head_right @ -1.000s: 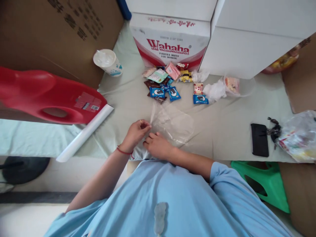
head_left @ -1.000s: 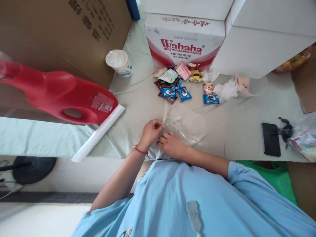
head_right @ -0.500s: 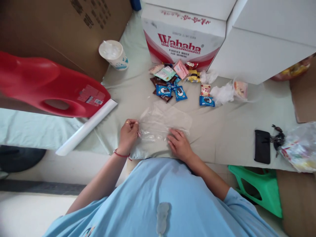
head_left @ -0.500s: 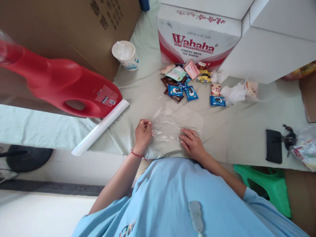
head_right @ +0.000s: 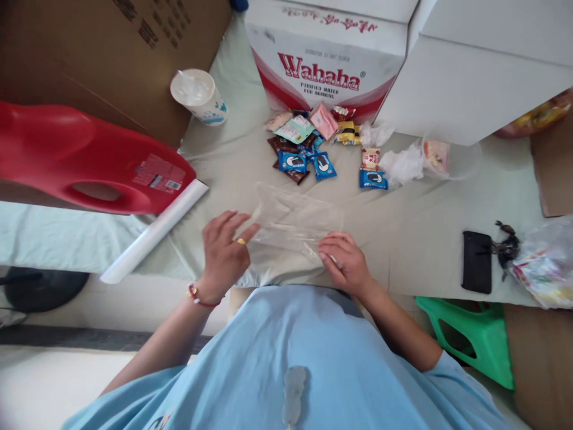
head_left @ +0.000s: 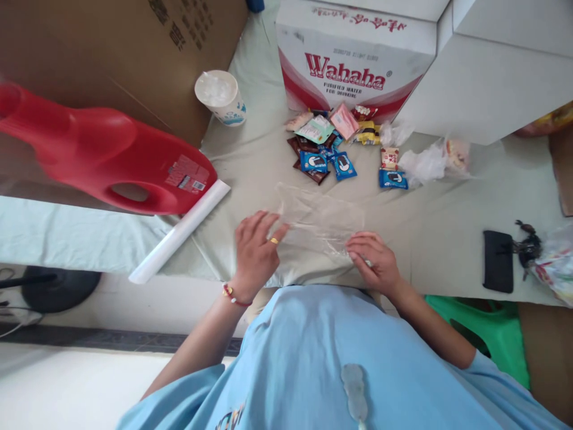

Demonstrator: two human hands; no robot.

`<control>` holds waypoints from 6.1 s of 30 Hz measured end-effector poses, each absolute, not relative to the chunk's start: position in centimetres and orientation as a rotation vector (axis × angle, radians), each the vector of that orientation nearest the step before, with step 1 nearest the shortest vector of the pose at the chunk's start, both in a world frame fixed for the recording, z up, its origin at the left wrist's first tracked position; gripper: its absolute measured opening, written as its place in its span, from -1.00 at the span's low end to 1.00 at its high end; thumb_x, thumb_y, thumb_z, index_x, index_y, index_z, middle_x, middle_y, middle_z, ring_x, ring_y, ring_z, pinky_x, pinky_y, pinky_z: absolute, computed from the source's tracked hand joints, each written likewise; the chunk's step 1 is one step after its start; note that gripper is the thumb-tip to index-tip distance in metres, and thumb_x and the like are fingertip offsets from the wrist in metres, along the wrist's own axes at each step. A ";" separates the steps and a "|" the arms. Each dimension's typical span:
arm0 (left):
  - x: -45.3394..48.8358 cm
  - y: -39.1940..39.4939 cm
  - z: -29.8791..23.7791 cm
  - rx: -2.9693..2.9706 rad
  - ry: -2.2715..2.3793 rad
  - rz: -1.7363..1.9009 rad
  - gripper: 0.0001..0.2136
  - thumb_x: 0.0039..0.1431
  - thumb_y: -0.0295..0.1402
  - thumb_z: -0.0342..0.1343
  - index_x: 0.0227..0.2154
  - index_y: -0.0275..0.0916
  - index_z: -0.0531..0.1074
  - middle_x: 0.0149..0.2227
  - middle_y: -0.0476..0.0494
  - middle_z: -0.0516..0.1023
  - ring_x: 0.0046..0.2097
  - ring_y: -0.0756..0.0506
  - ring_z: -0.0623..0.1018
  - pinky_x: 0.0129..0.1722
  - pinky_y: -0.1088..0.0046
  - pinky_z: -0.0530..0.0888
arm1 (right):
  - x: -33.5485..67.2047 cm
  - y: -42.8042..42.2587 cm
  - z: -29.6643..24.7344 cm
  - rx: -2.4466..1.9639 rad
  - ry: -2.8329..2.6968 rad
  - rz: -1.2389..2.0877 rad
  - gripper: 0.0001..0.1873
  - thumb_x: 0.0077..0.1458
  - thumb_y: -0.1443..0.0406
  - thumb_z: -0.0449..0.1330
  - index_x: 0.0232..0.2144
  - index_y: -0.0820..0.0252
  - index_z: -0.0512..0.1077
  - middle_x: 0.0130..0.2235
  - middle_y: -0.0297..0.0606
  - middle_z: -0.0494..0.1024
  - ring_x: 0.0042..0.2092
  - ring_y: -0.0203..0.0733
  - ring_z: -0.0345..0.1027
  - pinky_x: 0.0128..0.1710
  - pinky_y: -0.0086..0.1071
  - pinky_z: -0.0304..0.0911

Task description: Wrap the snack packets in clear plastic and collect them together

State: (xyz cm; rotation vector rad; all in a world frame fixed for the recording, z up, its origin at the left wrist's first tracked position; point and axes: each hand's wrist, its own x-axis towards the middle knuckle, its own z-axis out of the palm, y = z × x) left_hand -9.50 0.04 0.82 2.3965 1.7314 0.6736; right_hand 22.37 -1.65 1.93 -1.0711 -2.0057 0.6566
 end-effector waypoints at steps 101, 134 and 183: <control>-10.6 2.1 -2.6 1.427 2.064 0.471 -0.82 0.24 -0.24 0.11 -0.24 -0.21 0.51 -0.41 -0.07 0.54 -0.33 -0.15 0.53 -0.28 0.33 0.41 | 13.2 -1.8 -2.3 -1.216 -2.757 0.699 -0.35 0.38 0.22 0.19 0.44 0.10 0.22 0.55 -0.03 -0.02 0.55 0.08 -0.14 0.50 0.17 -0.18; -9.3 -0.3 -2.6 1.822 1.969 0.604 -0.32 0.06 -0.30 0.31 0.27 -0.25 0.31 0.22 -0.41 0.36 0.29 -0.40 0.36 0.28 -0.10 0.38 | 11.4 5.8 1.0 -1.328 -2.775 0.493 -0.56 0.42 0.24 0.07 0.25 0.14 0.46 0.32 0.02 0.42 0.36 0.18 0.15 0.31 0.04 0.14; -5.5 3.5 -3.4 2.264 1.744 0.319 -0.47 0.50 -0.17 -0.17 0.45 -0.12 0.17 0.51 -0.32 0.13 0.52 -0.29 0.13 0.45 -0.30 -0.26 | 15.7 8.9 -4.0 -1.053 -2.473 0.826 -0.48 0.38 0.24 0.10 0.30 0.34 0.39 0.51 0.09 0.09 0.53 0.02 -0.07 0.50 0.02 -0.09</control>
